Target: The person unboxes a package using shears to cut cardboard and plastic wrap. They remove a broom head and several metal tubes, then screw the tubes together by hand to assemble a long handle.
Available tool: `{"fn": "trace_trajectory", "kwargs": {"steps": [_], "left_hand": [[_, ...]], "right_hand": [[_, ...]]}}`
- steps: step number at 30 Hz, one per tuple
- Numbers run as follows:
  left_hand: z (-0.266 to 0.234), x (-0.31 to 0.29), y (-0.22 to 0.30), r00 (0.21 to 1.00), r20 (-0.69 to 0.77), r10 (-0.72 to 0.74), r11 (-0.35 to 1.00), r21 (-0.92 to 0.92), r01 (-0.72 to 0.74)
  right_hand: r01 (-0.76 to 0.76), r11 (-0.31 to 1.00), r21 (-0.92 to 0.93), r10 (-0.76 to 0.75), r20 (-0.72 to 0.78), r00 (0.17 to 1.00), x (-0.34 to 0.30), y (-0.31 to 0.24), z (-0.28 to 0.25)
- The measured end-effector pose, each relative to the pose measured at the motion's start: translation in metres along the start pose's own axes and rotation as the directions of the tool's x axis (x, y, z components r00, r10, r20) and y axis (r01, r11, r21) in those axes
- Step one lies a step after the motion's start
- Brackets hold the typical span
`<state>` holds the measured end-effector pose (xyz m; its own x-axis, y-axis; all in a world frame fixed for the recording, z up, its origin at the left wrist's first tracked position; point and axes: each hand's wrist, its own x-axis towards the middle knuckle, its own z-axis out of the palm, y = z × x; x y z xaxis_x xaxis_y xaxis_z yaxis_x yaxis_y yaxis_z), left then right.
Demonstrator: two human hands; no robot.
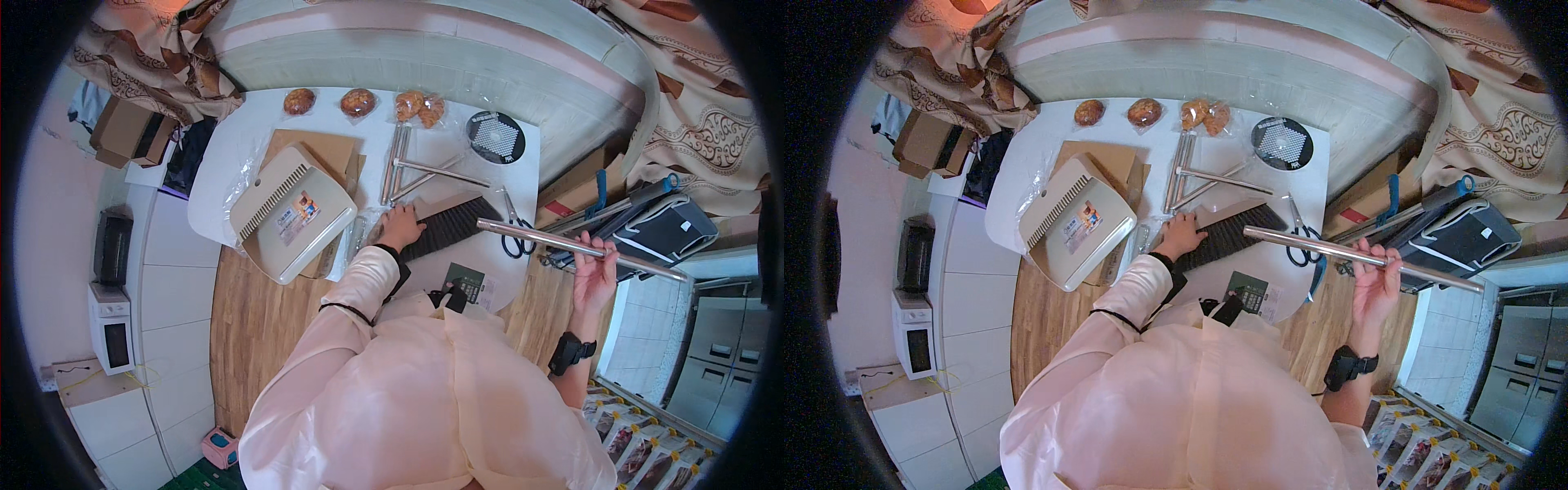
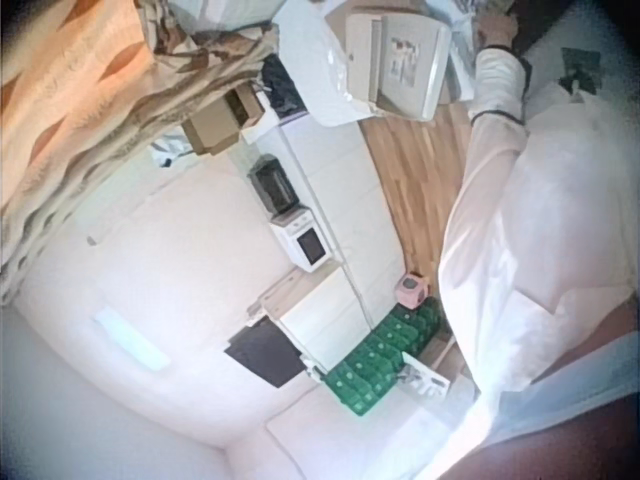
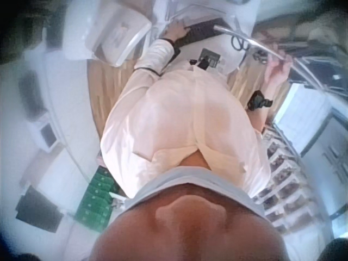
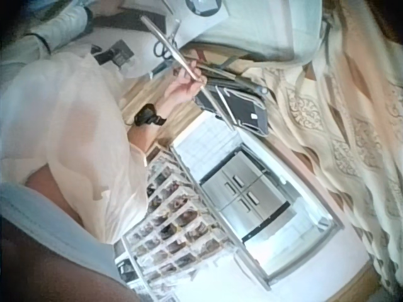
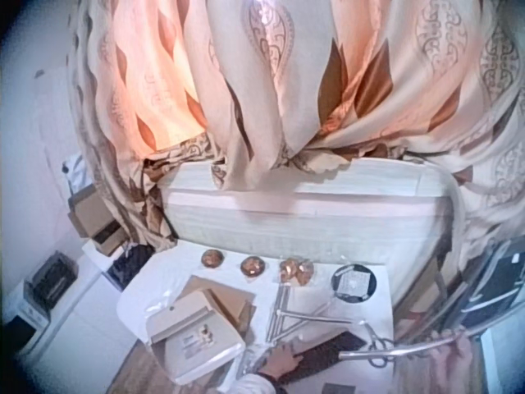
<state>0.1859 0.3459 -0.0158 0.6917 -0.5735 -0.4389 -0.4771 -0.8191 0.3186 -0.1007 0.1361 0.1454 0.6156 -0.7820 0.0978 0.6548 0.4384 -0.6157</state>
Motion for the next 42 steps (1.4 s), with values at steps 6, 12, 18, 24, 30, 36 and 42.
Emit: {"fn": "trace_trajectory", "kwargs": {"steps": [6, 12, 18, 24, 30, 36, 42], "left_hand": [[0.010, -0.008, -0.001, 0.998, 0.033, 0.055, 0.998, 0.033, -0.056], [-0.004, -0.015, -0.003, 0.987, 0.145, 0.069, 0.998, -0.010, -0.068], [0.000, -0.027, -0.012, 0.971, 0.094, 0.219, 0.939, -0.291, -0.183], [-0.012, -0.044, -0.012, 0.951, 0.013, 0.310, 0.898, -0.334, -0.288], [-0.037, -0.063, -0.010, 0.956, 0.105, 0.275, 0.908, -0.355, -0.223], [0.005, -0.048, -0.036, 0.941, 0.114, 0.320, 0.894, -0.366, -0.259], [-0.003, -0.070, -0.065, 0.964, -0.011, 0.267, 0.887, -0.388, -0.250]], "right_hand": [[-0.014, 0.997, -0.070, 0.012, -0.034, 0.999, -0.004, 0.005, -0.014], [-0.059, 0.990, -0.129, 0.053, -0.050, 0.997, 0.011, 0.019, 0.002], [-0.074, 0.986, -0.151, 0.059, -0.100, 0.993, 0.013, 0.023, -0.014], [-0.051, 0.984, -0.169, 0.027, -0.138, 0.990, 0.008, 0.020, -0.025], [-0.067, 0.971, -0.231, 0.042, -0.109, 0.993, 0.008, 0.017, -0.030], [-0.117, 0.936, -0.331, 0.060, -0.178, 0.982, 0.008, 0.020, -0.034], [-0.139, 0.847, -0.513, 0.032, -0.211, 0.977, 0.010, 0.017, -0.028]]}}
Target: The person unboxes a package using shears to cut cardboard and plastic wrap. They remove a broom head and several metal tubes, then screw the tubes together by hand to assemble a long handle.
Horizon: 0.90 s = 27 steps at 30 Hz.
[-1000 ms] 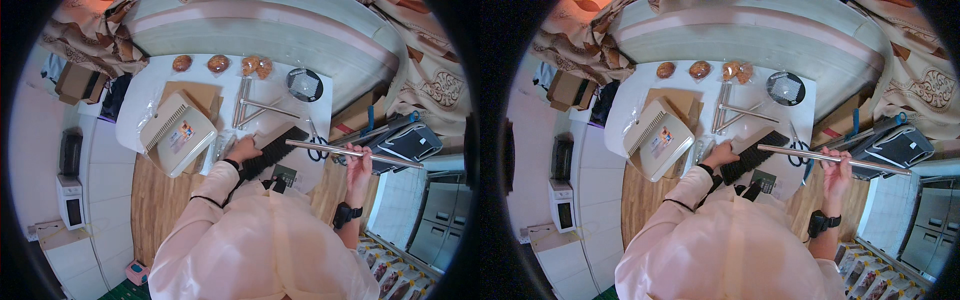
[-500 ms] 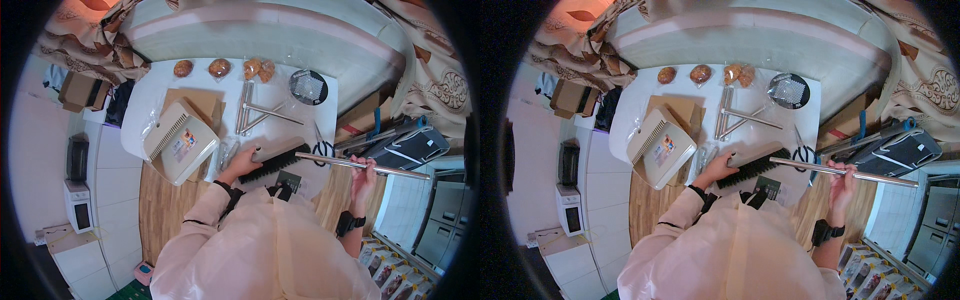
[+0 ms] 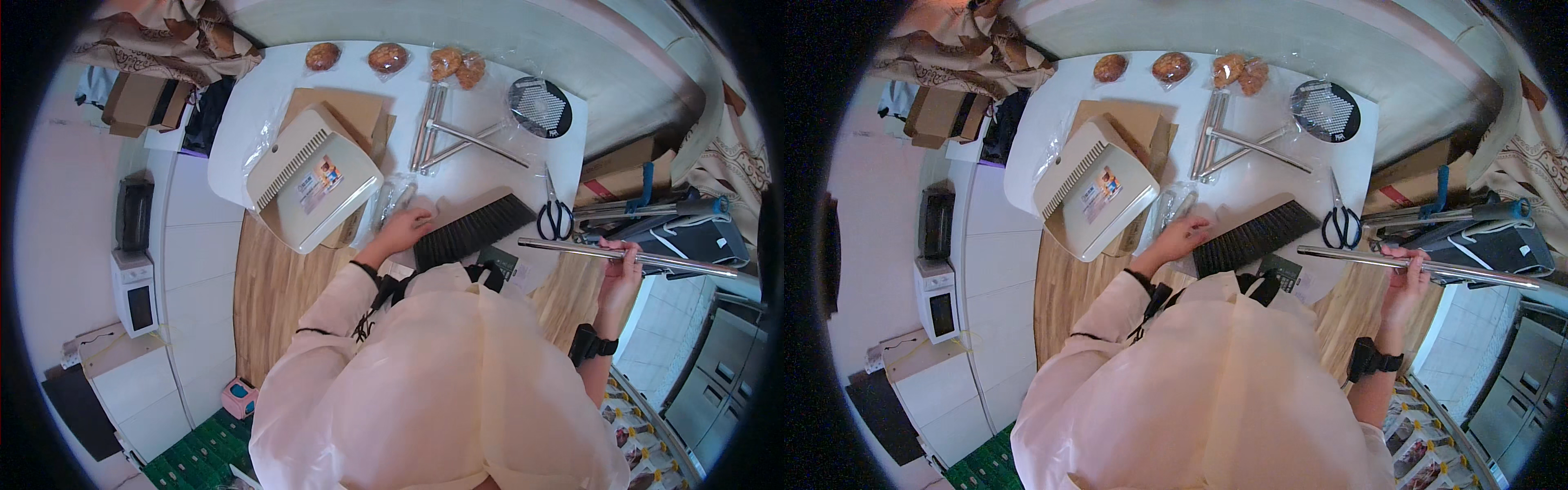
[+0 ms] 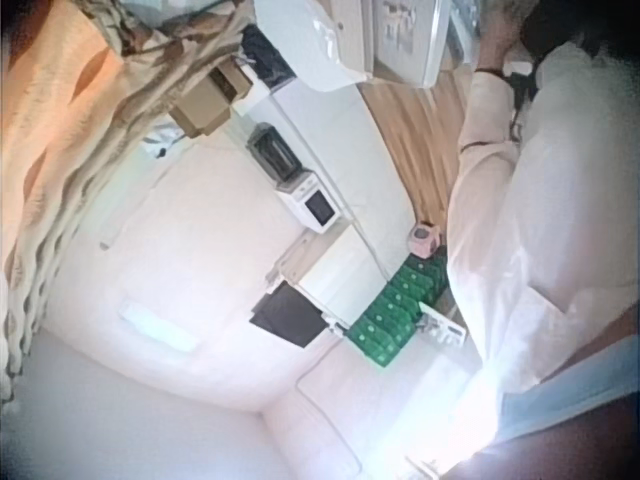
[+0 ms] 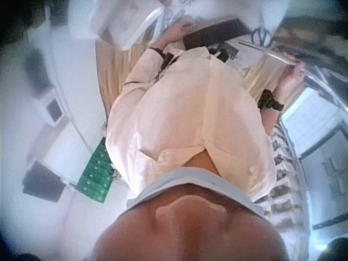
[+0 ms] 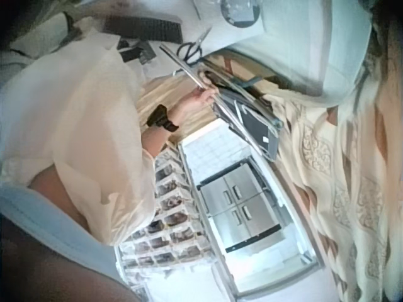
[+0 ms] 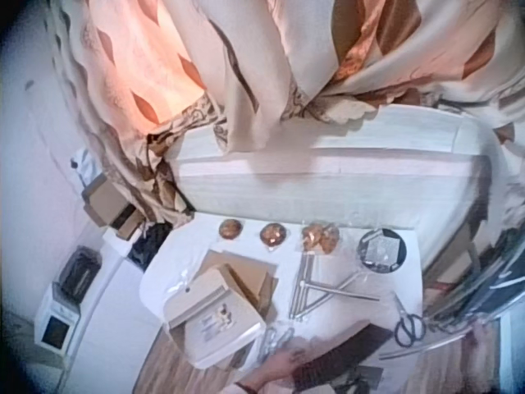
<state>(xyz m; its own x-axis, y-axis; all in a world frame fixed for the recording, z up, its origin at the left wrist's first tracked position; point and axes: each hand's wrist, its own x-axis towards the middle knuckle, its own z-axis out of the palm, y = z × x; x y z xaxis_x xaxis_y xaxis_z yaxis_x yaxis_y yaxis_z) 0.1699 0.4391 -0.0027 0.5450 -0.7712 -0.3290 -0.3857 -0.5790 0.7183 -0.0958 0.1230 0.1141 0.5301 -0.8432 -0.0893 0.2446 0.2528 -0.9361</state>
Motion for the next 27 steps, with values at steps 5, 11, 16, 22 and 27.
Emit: {"fn": "trace_trajectory", "kwargs": {"steps": [5, 11, 16, 22, 27], "left_hand": [[-0.029, -0.059, -0.026, 0.928, -0.347, -0.134, 0.960, 0.185, 0.208], [-0.011, -0.104, -0.053, 0.798, -0.325, -0.508, 0.861, -0.164, 0.482], [0.013, -0.079, -0.065, 0.832, -0.380, -0.405, 0.914, -0.178, 0.364], [0.011, -0.057, -0.070, 0.814, -0.250, -0.523, 0.805, -0.460, 0.376], [0.002, -0.059, -0.082, 0.879, -0.159, -0.449, 0.836, -0.422, 0.351]], "right_hand": [[-0.019, 0.999, -0.038, 0.017, -0.040, 0.999, 0.002, -0.001, -0.001], [0.017, 0.983, -0.183, -0.017, 0.001, 1.000, 0.000, 0.002, 0.011], [0.018, 0.973, -0.231, -0.006, 0.053, 0.999, 0.000, 0.003, 0.036], [0.068, 0.952, -0.299, -0.017, 0.169, 0.986, -0.008, 0.000, 0.048], [0.069, 0.956, -0.285, -0.027, 0.149, 0.988, -0.015, 0.008, 0.037]]}}
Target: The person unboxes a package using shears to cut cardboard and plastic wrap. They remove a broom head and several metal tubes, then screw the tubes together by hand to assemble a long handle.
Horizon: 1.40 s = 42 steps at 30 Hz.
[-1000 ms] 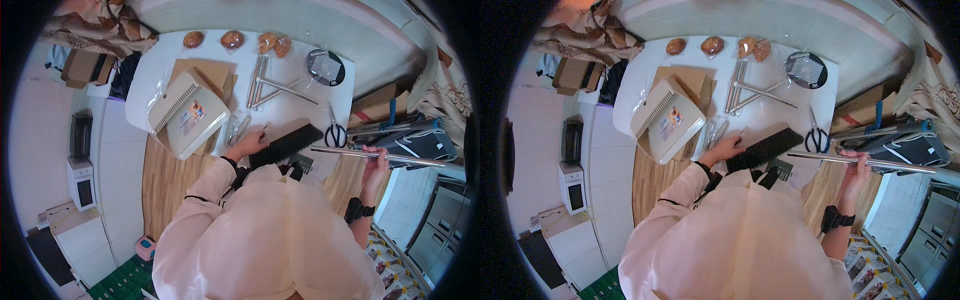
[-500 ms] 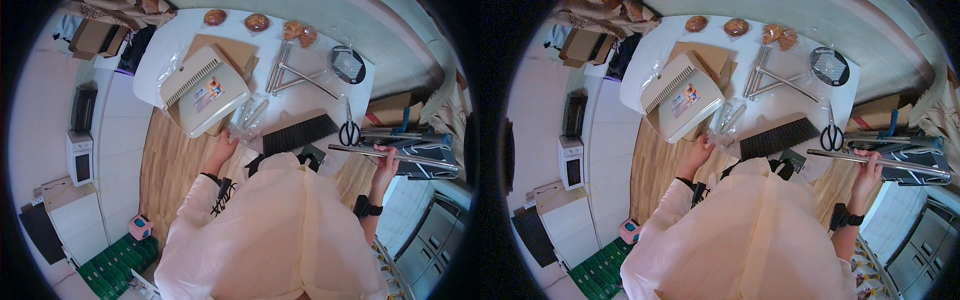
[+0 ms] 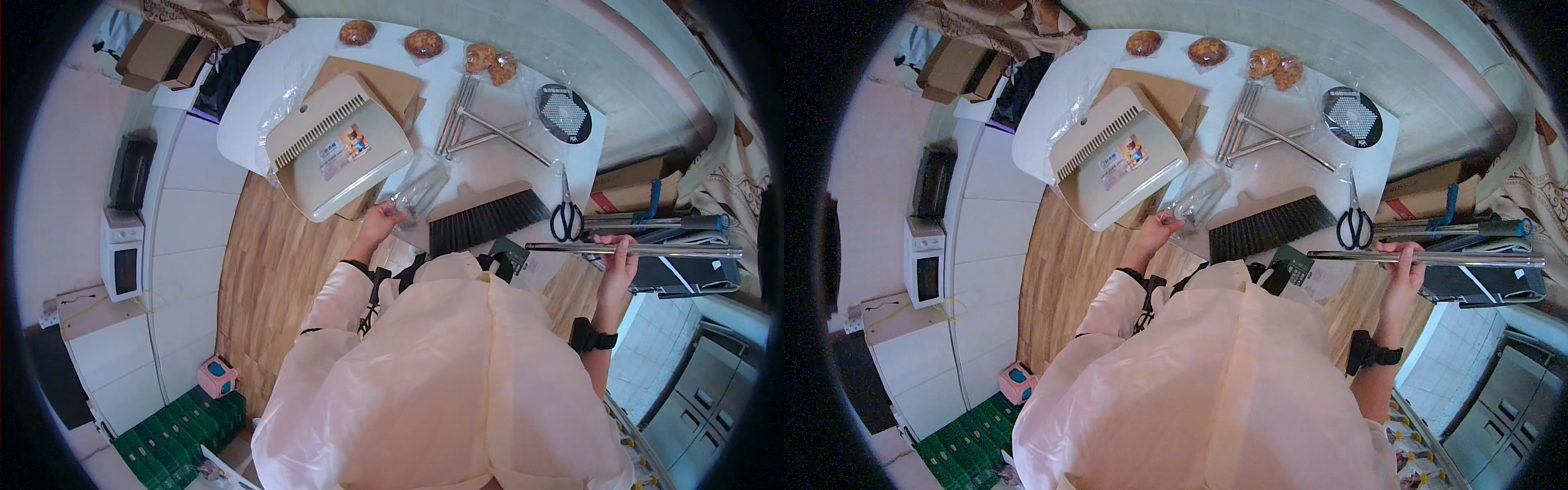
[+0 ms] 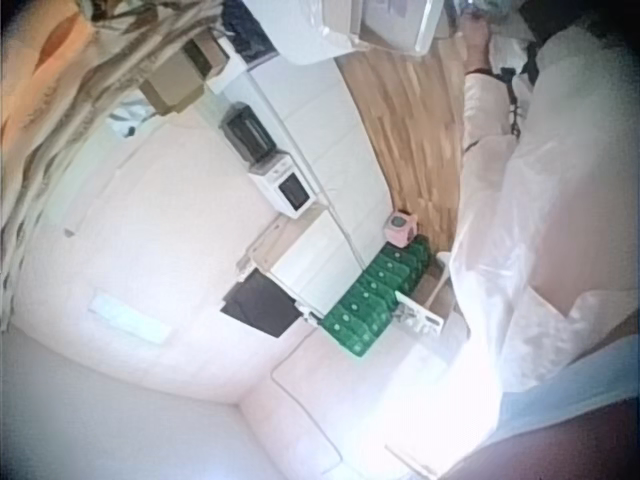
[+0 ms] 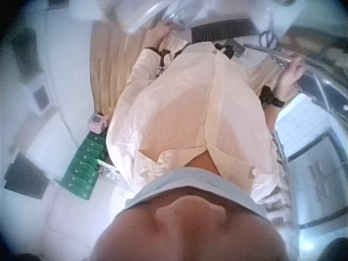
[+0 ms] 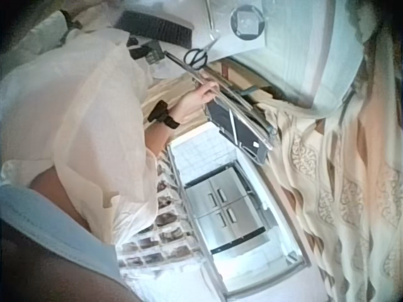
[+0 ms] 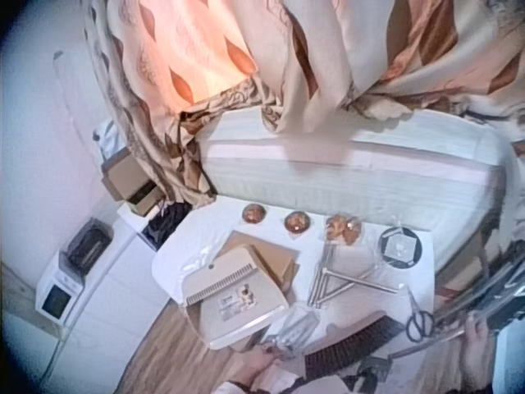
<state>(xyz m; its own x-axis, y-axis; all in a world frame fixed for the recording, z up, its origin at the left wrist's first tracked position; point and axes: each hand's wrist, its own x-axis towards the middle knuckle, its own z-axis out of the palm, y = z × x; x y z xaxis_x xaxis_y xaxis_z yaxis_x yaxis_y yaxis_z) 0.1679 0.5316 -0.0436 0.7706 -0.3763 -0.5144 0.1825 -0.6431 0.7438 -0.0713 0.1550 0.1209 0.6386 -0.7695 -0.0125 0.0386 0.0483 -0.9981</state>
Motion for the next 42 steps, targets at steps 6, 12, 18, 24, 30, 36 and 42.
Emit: {"fn": "trace_trajectory", "kwargs": {"steps": [6, 12, 18, 24, 30, 36, 42], "left_hand": [[0.002, 0.004, 0.006, 0.994, -0.097, 0.048, 0.996, -0.069, -0.054], [0.001, -0.021, 0.036, 0.939, -0.163, 0.303, 0.952, 0.005, -0.306], [0.004, -0.031, 0.109, 0.681, 0.033, 0.731, 0.576, 0.506, -0.642], [0.057, 0.020, 0.127, 0.883, 0.449, 0.138, 0.619, 0.657, -0.431], [0.076, 0.045, 0.092, 0.877, 0.455, 0.156, 0.745, 0.528, -0.407], [0.077, 0.060, 0.091, 0.820, 0.515, 0.249, 0.650, 0.539, -0.535], [0.062, 0.077, 0.146, 0.946, 0.043, 0.322, 0.852, 0.422, -0.310]], "right_hand": [[-0.010, 0.984, 0.178, 0.028, -0.099, 0.995, -0.011, -0.003, 0.005], [-0.051, 0.707, 0.705, 0.111, -0.039, 0.993, 0.002, 0.001, -0.003], [-0.020, 0.596, 0.803, 0.083, -0.037, 0.996, -0.005, 0.007, -0.026], [-0.062, 0.398, 0.915, 0.139, 0.006, 0.990, -0.004, -0.007, -0.007], [-0.093, 0.286, 0.954, 0.134, 0.057, 0.989, -0.004, -0.013, 0.000], [0.007, 0.424, 0.906, 0.130, -0.068, 0.989, -0.009, 0.018, -0.019], [-0.049, 0.586, 0.809, 0.268, -0.136, 0.954, -0.011, 0.047, -0.034]]}}
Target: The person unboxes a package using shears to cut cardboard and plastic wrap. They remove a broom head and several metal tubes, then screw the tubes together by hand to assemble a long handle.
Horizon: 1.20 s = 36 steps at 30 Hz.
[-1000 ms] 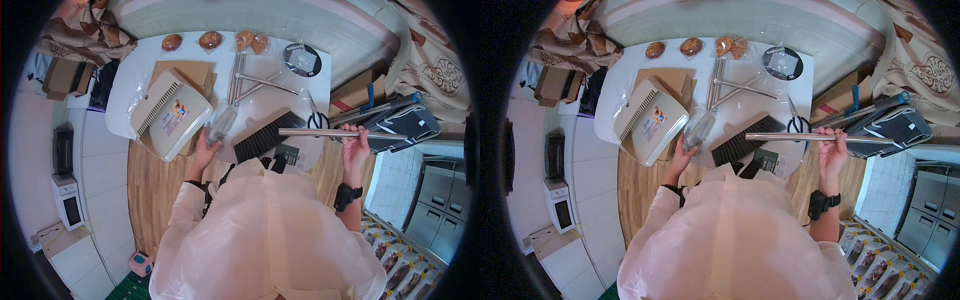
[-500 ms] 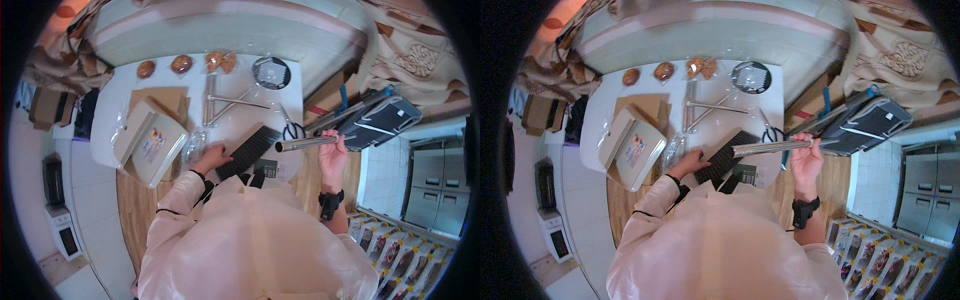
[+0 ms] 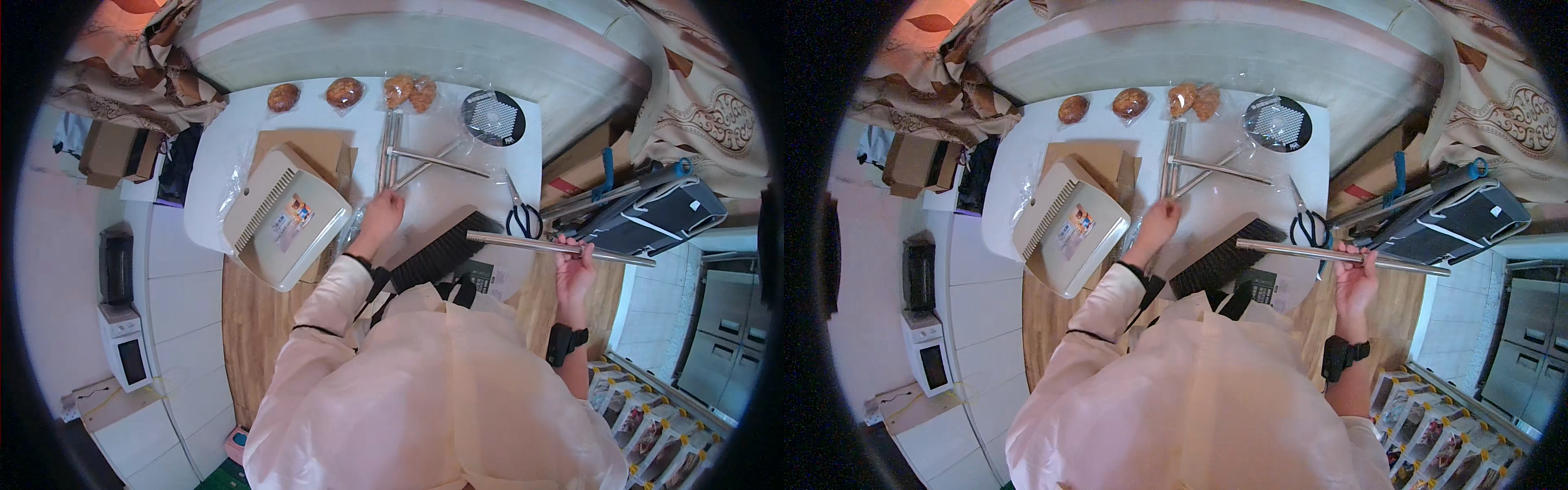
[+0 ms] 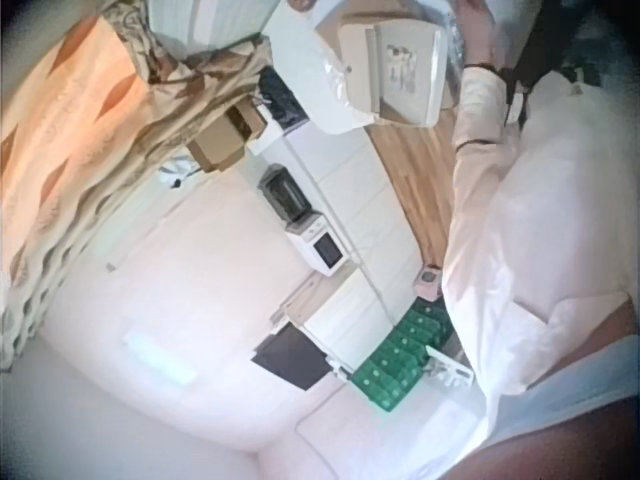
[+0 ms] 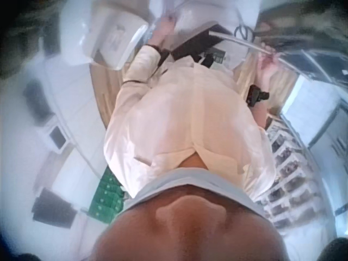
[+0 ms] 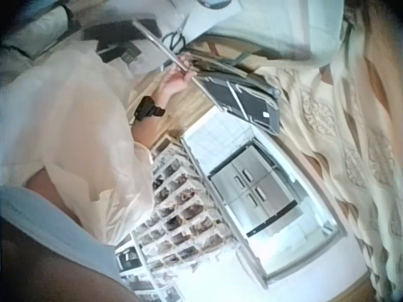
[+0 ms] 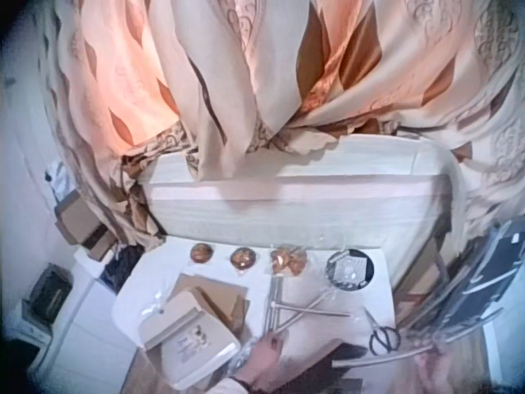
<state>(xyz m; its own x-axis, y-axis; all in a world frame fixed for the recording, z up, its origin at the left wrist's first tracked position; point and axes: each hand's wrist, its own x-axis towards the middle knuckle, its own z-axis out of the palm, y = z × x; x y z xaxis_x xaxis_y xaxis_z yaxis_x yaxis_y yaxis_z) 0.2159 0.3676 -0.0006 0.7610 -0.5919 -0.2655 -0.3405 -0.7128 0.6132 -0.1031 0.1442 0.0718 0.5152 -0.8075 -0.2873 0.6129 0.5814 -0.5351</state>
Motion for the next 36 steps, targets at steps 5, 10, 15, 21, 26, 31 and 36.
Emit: {"fn": "trace_trajectory", "kwargs": {"steps": [5, 10, 15, 21, 26, 31, 36], "left_hand": [[-0.015, 0.052, -0.010, 0.974, -0.091, -0.208, 0.968, -0.161, 0.192], [-0.001, 0.054, 0.012, 0.976, 0.103, -0.193, 0.976, 0.122, 0.181], [0.019, 0.049, 0.012, 0.972, -0.171, 0.161, 0.855, 0.515, -0.051], [0.009, 0.052, 0.006, 0.986, 0.016, 0.168, 0.790, 0.596, -0.144], [-0.008, 0.035, 0.002, 0.985, -0.046, 0.169, 0.885, 0.447, -0.131], [-0.013, 0.013, -0.007, 0.965, -0.200, 0.172, 0.943, 0.317, -0.102], [-0.013, 0.002, -0.009, 0.951, -0.302, 0.063, 0.998, 0.018, -0.060]], "right_hand": [[-0.159, 0.982, -0.107, 0.135, -0.199, 0.971, 0.015, 0.017, -0.008], [-0.182, 0.950, -0.252, 0.128, -0.216, 0.968, 0.029, 0.039, -0.017], [-0.275, 0.894, -0.352, 0.161, -0.320, 0.934, 0.042, 0.072, -0.002], [-0.485, 0.756, -0.440, 0.373, -0.320, 0.871, 0.063, 0.122, 0.002], [-0.439, 0.574, -0.691, 0.372, -0.258, 0.892, 0.080, 0.127, 0.041], [-0.367, 0.501, -0.784, 0.282, -0.253, 0.926, 0.107, 0.130, 0.044], [-0.197, 0.033, -0.980, 0.324, -0.176, 0.930, 0.137, 0.155, -0.001]]}}
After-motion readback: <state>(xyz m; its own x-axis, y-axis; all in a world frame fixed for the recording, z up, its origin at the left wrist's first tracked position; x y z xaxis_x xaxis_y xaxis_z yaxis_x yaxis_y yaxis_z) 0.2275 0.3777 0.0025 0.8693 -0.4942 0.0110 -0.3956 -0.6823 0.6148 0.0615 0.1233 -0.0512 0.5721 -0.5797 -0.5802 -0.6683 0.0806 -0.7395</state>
